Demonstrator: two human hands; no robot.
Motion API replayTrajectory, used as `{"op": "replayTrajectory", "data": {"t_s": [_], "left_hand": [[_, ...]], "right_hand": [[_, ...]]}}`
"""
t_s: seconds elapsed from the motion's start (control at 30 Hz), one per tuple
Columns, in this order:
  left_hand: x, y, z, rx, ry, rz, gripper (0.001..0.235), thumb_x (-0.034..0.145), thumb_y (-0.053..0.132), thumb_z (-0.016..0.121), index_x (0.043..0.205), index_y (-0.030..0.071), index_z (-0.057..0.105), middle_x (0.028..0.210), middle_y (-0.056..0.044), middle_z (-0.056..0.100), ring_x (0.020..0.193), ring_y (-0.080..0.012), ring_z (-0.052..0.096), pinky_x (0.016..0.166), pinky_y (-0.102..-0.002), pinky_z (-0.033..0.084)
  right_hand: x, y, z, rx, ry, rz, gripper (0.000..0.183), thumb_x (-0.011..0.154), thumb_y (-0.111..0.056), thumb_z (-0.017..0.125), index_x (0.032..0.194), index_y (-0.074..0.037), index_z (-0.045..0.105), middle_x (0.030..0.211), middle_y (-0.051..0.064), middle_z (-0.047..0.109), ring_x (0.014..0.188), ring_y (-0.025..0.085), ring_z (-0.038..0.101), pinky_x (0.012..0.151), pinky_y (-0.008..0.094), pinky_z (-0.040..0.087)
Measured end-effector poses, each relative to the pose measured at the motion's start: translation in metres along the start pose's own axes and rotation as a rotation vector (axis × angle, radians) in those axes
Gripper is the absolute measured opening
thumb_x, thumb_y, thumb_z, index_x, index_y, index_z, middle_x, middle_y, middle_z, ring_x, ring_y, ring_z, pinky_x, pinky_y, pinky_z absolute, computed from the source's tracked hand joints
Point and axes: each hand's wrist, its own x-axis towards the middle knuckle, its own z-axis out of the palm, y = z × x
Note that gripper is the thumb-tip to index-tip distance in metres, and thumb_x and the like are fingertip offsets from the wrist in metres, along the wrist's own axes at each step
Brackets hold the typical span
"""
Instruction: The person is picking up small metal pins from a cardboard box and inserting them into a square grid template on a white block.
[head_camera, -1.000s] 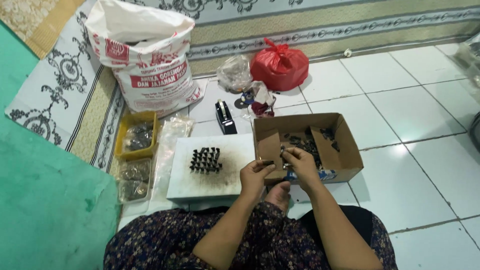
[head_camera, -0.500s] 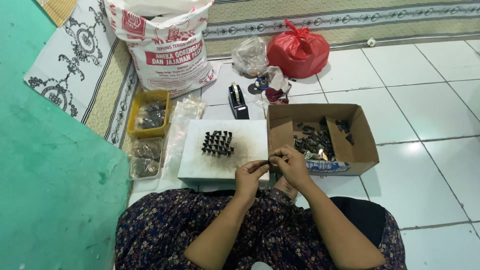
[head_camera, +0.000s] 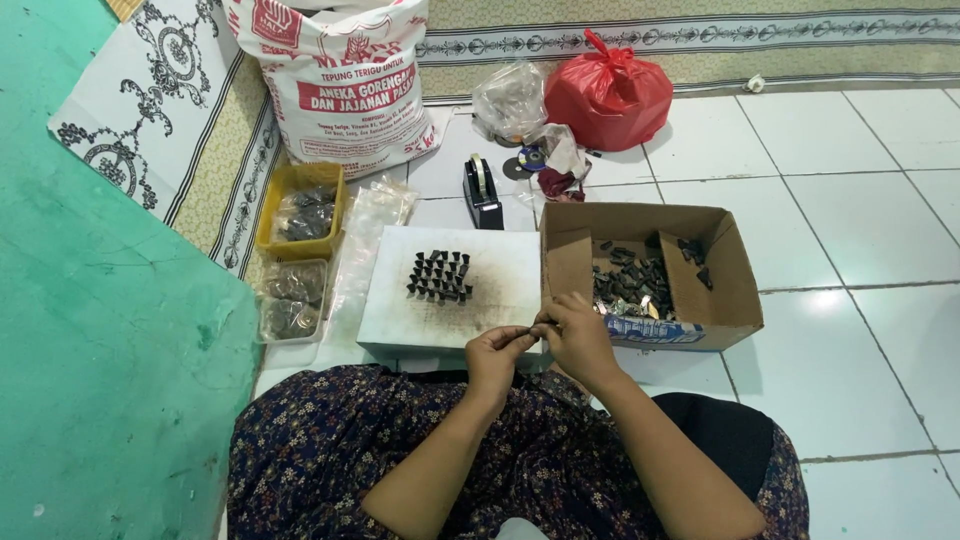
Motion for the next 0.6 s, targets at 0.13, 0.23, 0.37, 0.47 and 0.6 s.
{"op": "replayTrajectory", "data": {"t_s": [0.13,0.23,0.37,0.47,0.6], "left_hand": [[0.002,-0.008,-0.005,0.0,0.002,0.009,0.015,0.086,0.005,0.081,0.101,0.001,0.082,0.093,-0.015,0.081,0.096,-0.021,0.075,0.083,-0.035,0.057],[0.006,-0.012,-0.009,0.036,-0.016,0.027,0.016,0.084,0.007,0.084,0.1,0.003,0.082,0.093,-0.013,0.081,0.096,-0.018,0.074,0.083,-0.034,0.057],[0.009,-0.016,-0.011,0.017,-0.048,0.042,0.015,0.087,0.007,0.081,0.101,0.002,0.082,0.095,-0.015,0.081,0.096,-0.0208,0.073,0.084,-0.036,0.057],[0.01,-0.024,-0.012,0.008,-0.051,0.046,0.015,0.089,0.007,0.08,0.103,0.001,0.081,0.095,-0.016,0.08,0.096,-0.0198,0.071,0.084,-0.036,0.056],[0.011,-0.03,-0.014,0.0,-0.06,0.035,0.016,0.091,0.008,0.079,0.105,0.001,0.08,0.096,-0.016,0.08,0.096,-0.0193,0.071,0.084,-0.036,0.056]], "right_hand": [[0.001,0.007,0.003,-0.031,-0.084,0.056,0.006,0.082,-0.008,0.081,0.08,-0.01,0.076,0.077,0.011,0.071,0.086,0.031,0.07,0.095,0.042,0.053],[0.003,0.012,0.004,0.41,-0.228,0.456,0.012,0.079,-0.006,0.084,0.09,-0.002,0.082,0.081,0.02,0.076,0.078,0.03,0.073,0.075,0.043,0.059],[0.006,0.014,0.003,0.814,-0.215,0.761,0.029,0.074,0.003,0.085,0.1,0.012,0.076,0.079,0.019,0.067,0.066,0.017,0.061,0.056,0.028,0.06],[0.005,0.02,0.007,0.843,-0.252,0.822,0.029,0.075,-0.002,0.087,0.099,0.01,0.076,0.081,0.016,0.065,0.07,0.019,0.065,0.056,0.026,0.062],[0.003,0.028,0.012,0.88,-0.297,0.862,0.026,0.077,-0.005,0.087,0.093,0.011,0.074,0.081,0.013,0.061,0.074,0.019,0.065,0.058,0.025,0.064]]}}
